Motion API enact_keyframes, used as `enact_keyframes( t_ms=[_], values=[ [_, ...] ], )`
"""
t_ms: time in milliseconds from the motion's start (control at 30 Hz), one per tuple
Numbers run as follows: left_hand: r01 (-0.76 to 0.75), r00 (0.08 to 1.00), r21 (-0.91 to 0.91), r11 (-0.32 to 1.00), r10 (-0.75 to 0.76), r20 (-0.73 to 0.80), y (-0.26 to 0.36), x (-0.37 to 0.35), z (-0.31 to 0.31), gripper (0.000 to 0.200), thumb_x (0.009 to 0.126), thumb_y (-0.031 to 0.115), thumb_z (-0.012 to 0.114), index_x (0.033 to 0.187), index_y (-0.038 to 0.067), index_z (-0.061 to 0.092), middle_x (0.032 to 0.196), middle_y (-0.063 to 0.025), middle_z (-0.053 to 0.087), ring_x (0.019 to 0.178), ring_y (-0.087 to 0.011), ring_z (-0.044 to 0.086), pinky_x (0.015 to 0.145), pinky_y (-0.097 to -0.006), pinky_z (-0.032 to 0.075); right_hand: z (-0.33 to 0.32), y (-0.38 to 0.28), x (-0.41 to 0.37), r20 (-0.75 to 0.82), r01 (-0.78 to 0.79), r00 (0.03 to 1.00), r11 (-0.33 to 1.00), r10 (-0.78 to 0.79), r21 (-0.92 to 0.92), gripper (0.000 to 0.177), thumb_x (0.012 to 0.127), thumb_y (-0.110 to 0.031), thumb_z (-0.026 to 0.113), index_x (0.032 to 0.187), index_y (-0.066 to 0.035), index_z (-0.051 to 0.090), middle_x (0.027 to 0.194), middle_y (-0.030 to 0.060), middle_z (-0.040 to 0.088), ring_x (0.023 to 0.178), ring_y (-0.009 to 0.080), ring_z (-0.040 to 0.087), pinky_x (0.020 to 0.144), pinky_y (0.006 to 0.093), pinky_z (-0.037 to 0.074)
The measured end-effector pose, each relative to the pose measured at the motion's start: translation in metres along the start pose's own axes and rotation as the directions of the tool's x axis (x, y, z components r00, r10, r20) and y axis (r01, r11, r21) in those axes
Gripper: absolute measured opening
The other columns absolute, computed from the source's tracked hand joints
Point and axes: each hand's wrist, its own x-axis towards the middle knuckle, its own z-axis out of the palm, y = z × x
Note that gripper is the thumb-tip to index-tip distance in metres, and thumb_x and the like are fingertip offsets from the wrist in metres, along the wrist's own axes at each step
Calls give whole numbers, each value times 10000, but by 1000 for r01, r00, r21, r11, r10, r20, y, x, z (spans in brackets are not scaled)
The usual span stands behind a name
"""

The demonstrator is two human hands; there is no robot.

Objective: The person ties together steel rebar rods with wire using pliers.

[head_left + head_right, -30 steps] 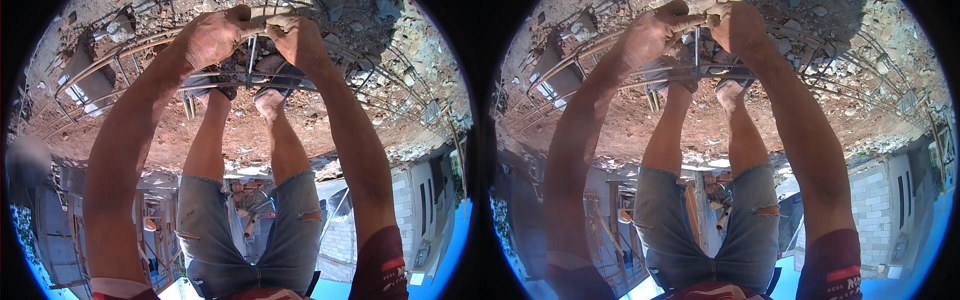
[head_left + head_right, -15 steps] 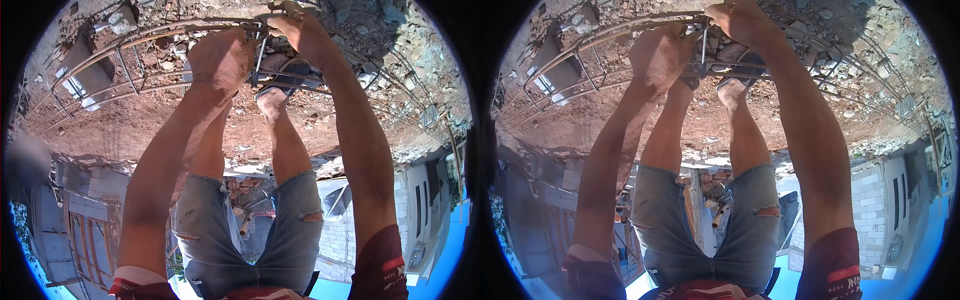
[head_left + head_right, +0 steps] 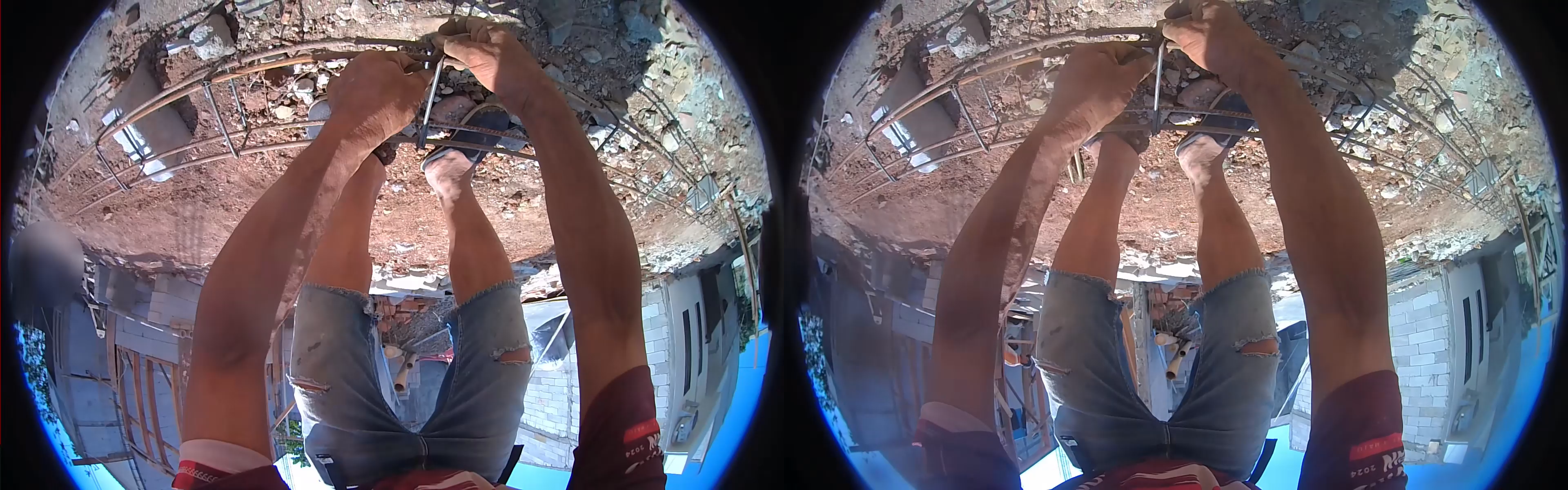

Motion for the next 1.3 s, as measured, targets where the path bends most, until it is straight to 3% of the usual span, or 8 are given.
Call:
enact_keyframes(
  t_ms=[167,233,267,300,367,500,1133,1300],
  values=[
    [18,999,-132,991,-12,47,-2,6,-8,215,873,230,660,1001,73,735,890,-81,713,735,-139,644,661,-270,508,-3,17,6,-44,-24,999,999,22,-49,303,898,-264,674,1077,-27,618,992,72,678,930,166,635,847,282,496],
    [-490,870,475,731,438,224,-13,24,-13,222,852,325,613,985,199,738,846,-82,713,801,-307,682,726,-356,543,25,-33,-14,-232,-79,973,923,-12,-378,283,872,-237,698,1057,-38,620,977,91,679,918,203,641,837,303,497],
    [39,956,-95,995,-9,293,-19,41,-7,207,851,210,611,1025,160,711,829,-93,700,759,-290,685,649,-370,551,38,-52,-27,-386,-186,916,740,-107,-647,270,845,-211,723,1036,-49,623,962,111,680,906,241,647,828,324,498],
    [143,955,-214,966,-79,285,-13,42,-15,208,850,209,613,1026,158,712,833,-93,700,762,-287,684,653,-369,550,39,-50,-37,-388,-192,916,742,-98,-642,270,845,-211,723,1036,-49,623,962,111,680,906,241,647,828,324,498],
    [82,964,-200,976,-27,264,-4,40,-25,208,849,208,617,1026,153,712,842,-93,702,767,-281,683,661,-367,549,37,-49,-49,-70,293,773,454,-630,-841,298,781,-162,763,1030,-69,629,946,128,668,876,308,640,807,370,495],
    [26,967,-183,983,21,253,-2,37,-36,210,847,206,625,1026,143,714,859,-92,704,777,-268,681,677,-363,547,52,-42,-56,44,322,730,288,-682,-902,274,775,-195,758,1002,-83,653,956,95,678,868,289,646,763,401,510],
    [-86,975,-41,995,92,203,11,36,-55,224,836,197,664,1029,97,720,943,-90,717,826,-210,671,752,-345,537,33,-48,-35,134,332,736,182,-663,-926,192,843,-203,708,948,-50,660,859,93,667,781,226,652,735,326,528],
    [-194,978,273,942,164,131,18,13,-64,230,833,194,674,1029,84,721,965,-89,720,839,-195,668,772,-340,534,24,-51,-33,10,368,832,539,-554,-757,185,796,-95,634,955,-18,583,828,160,615,747,330,608,649,418,509]
  ],
)
